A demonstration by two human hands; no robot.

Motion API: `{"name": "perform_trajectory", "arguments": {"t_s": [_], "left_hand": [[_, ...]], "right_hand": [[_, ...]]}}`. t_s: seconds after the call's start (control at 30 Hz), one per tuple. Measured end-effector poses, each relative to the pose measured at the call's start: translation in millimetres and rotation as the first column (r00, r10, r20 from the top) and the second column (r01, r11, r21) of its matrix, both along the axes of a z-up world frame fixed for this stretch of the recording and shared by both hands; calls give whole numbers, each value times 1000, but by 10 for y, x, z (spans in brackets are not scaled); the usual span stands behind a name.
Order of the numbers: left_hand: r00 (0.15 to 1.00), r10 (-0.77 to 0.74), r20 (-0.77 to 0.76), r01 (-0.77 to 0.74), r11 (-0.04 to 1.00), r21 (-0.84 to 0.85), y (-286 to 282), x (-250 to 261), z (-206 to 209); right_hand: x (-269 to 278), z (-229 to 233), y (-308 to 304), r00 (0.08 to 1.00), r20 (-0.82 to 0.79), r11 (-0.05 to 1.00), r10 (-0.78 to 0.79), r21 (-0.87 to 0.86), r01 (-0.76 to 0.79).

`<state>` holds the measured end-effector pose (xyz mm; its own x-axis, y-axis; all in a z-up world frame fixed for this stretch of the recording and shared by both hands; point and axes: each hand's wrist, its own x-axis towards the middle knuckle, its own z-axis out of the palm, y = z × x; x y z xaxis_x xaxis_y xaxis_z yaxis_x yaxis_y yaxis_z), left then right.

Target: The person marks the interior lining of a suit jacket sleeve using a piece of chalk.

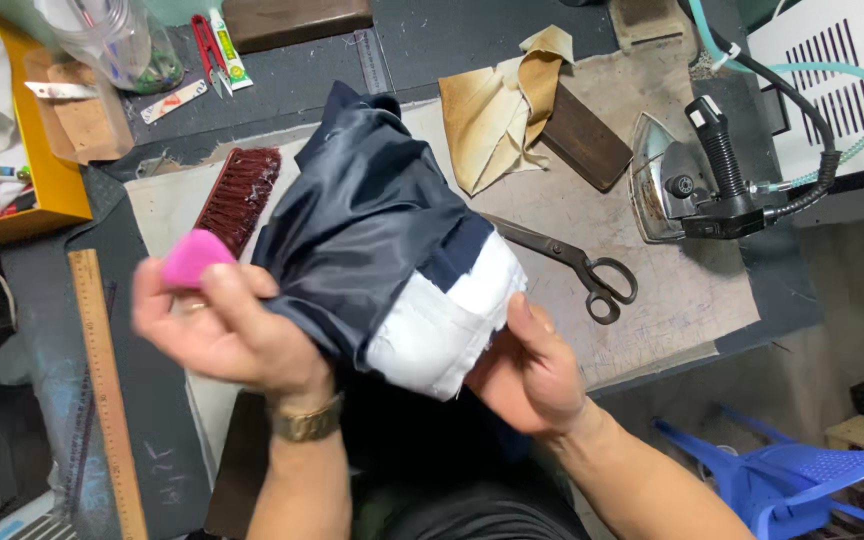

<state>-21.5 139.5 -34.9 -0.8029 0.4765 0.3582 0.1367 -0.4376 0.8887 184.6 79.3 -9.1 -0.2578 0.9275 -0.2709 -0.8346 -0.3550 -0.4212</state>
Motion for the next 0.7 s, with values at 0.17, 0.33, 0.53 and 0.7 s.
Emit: {"name": "perform_trajectory", "arguments": {"t_s": [0.17, 0.33, 0.53, 0.7], "left_hand": [[941, -84, -328, 75, 996, -38, -55, -303, 1229], [710, -331, -622, 230, 943, -239, 225, -342, 1189], [917, -344, -201, 292, 923, -250, 373, -186, -196], [944, -274, -184, 240, 953, -186, 542, -118, -559]], "right_hand": [[-105, 250, -528, 982, -149, 993, 117, 20, -115], [-269, 203, -29, 973, 87, 977, -214, 20, 213], [-75, -511, 128, 959, 267, 996, -90, 7, 91], [-54, -623, 232, 951, 309, 999, -15, -26, 24]]}}
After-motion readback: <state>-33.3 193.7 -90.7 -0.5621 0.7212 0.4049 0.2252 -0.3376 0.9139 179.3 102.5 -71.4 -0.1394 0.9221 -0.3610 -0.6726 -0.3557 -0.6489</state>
